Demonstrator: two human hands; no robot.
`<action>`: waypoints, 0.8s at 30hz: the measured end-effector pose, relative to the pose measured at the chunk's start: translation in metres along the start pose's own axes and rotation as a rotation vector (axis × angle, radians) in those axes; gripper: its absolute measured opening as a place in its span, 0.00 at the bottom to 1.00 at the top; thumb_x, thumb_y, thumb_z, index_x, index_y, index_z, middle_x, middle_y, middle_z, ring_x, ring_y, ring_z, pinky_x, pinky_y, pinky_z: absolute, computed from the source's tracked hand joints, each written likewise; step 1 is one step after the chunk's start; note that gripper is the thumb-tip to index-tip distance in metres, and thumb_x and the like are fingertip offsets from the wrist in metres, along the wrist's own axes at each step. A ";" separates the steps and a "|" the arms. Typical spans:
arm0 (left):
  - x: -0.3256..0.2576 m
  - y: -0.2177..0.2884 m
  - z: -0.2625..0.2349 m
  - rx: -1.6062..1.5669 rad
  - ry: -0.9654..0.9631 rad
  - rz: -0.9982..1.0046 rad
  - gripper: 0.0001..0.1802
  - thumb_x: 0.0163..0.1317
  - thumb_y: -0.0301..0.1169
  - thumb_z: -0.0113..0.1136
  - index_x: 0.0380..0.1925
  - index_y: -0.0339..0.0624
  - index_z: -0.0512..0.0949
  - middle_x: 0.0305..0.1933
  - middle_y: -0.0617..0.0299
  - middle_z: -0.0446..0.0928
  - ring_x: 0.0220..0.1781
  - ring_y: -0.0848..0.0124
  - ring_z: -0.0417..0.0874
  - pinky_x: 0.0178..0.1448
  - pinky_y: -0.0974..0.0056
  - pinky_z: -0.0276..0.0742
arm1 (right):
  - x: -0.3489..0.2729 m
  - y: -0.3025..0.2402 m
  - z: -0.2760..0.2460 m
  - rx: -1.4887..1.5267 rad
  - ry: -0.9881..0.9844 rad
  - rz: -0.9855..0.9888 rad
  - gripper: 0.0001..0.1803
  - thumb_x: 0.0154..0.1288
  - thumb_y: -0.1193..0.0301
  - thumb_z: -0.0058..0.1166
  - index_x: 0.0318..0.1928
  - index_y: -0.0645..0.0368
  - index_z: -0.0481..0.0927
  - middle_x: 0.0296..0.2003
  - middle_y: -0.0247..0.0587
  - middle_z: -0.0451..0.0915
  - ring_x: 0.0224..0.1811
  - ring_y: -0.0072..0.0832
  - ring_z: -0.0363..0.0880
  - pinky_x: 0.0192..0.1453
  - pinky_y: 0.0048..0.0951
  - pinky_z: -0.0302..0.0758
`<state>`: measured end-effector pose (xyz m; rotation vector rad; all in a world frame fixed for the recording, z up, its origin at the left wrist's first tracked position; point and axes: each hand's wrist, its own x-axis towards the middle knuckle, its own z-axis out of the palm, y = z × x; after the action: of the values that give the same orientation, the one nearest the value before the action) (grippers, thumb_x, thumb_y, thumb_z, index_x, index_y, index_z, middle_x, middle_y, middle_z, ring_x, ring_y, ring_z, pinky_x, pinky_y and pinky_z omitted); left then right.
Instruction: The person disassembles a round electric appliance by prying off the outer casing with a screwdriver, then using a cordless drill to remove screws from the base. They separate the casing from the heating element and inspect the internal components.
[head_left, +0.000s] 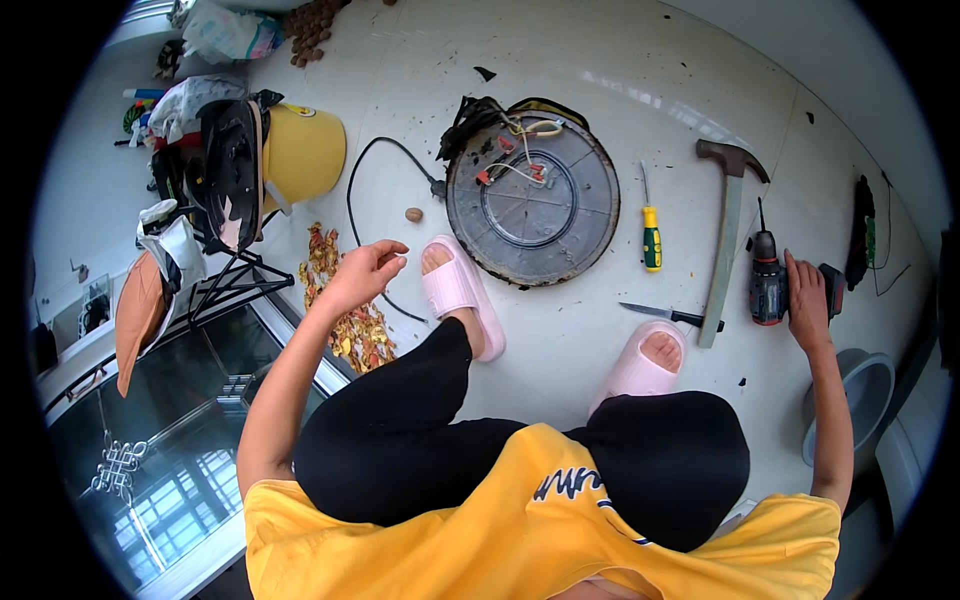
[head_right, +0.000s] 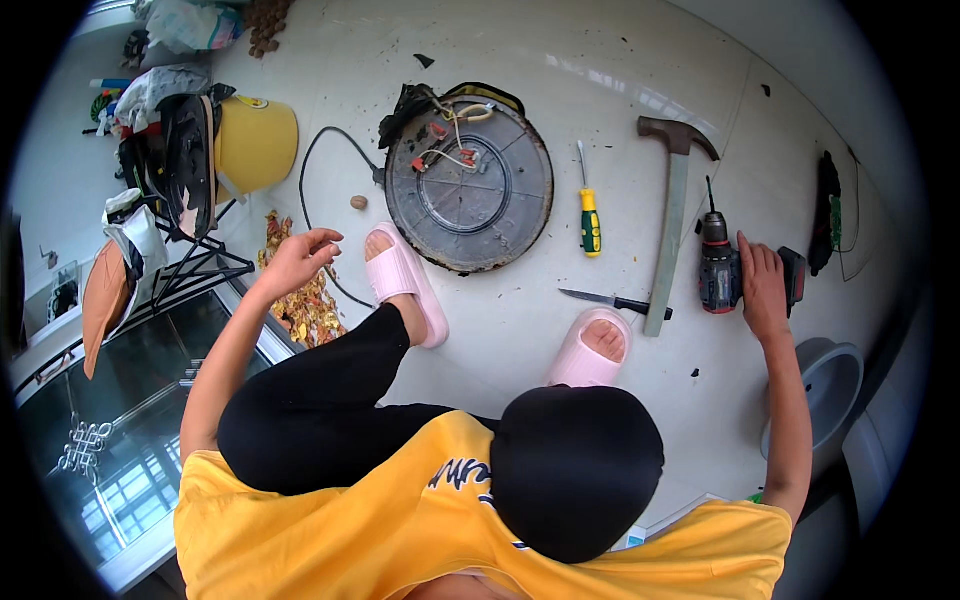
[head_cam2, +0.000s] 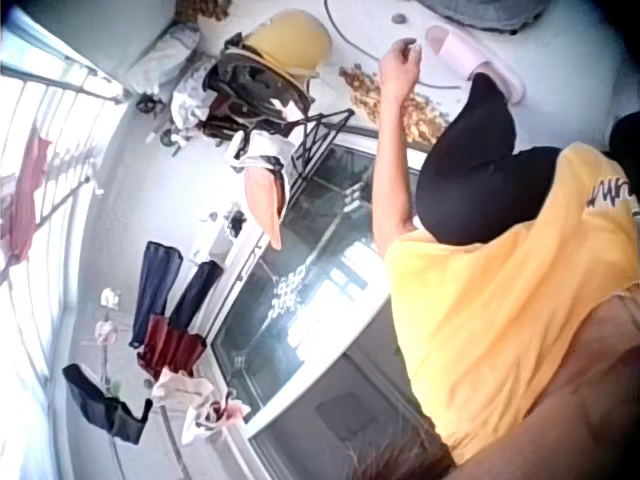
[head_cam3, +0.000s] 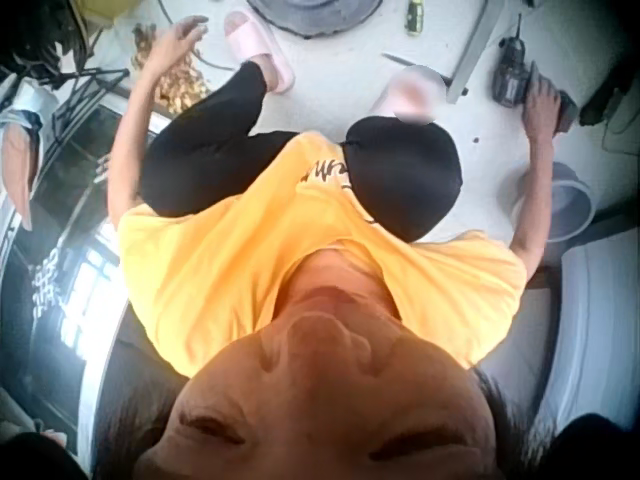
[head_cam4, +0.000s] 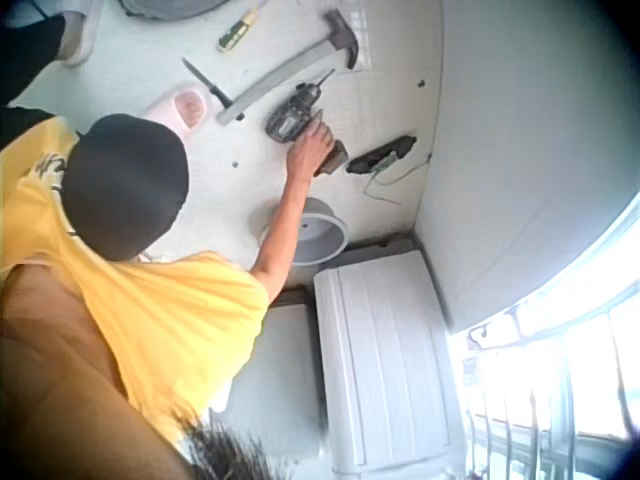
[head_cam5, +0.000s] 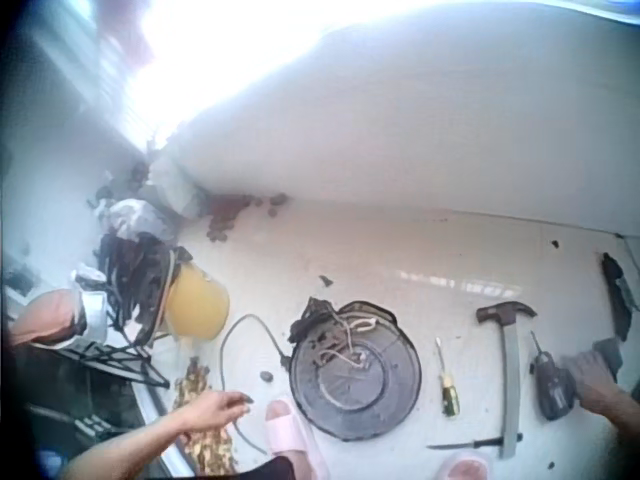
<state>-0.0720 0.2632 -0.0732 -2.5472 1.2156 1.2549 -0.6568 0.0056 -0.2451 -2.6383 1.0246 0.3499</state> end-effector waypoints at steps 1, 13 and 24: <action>0.005 -0.017 0.007 -0.119 0.000 -0.033 0.18 0.62 0.36 0.54 0.47 0.36 0.76 0.33 0.52 0.81 0.34 0.67 0.81 0.42 0.64 0.75 | 0.002 0.004 -0.001 0.065 -0.049 0.005 0.48 0.40 0.90 0.49 0.67 0.59 0.54 0.51 0.48 0.67 0.57 0.45 0.65 0.65 0.42 0.58; 0.102 -0.086 0.032 -0.626 0.086 0.006 0.15 0.62 0.32 0.54 0.44 0.32 0.77 0.36 0.58 0.82 0.37 0.74 0.82 0.43 0.68 0.76 | -0.013 -0.085 -0.085 0.371 -0.054 0.281 0.29 0.37 0.82 0.51 0.49 0.65 0.70 0.34 0.47 0.72 0.35 0.45 0.74 0.41 0.38 0.73; 0.149 -0.108 0.064 -0.737 0.496 0.161 0.07 0.58 0.22 0.55 0.37 0.36 0.78 0.34 0.58 0.79 0.31 0.73 0.80 0.36 0.69 0.76 | 0.101 -0.272 -0.229 1.530 -0.237 0.667 0.40 0.42 0.61 0.68 0.56 0.63 0.66 0.36 0.32 0.69 0.23 0.16 0.65 0.24 0.19 0.63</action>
<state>0.0126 0.2681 -0.2486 -3.5225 1.2051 1.3358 -0.3701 0.0549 -0.0173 -0.8699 1.2702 -0.0474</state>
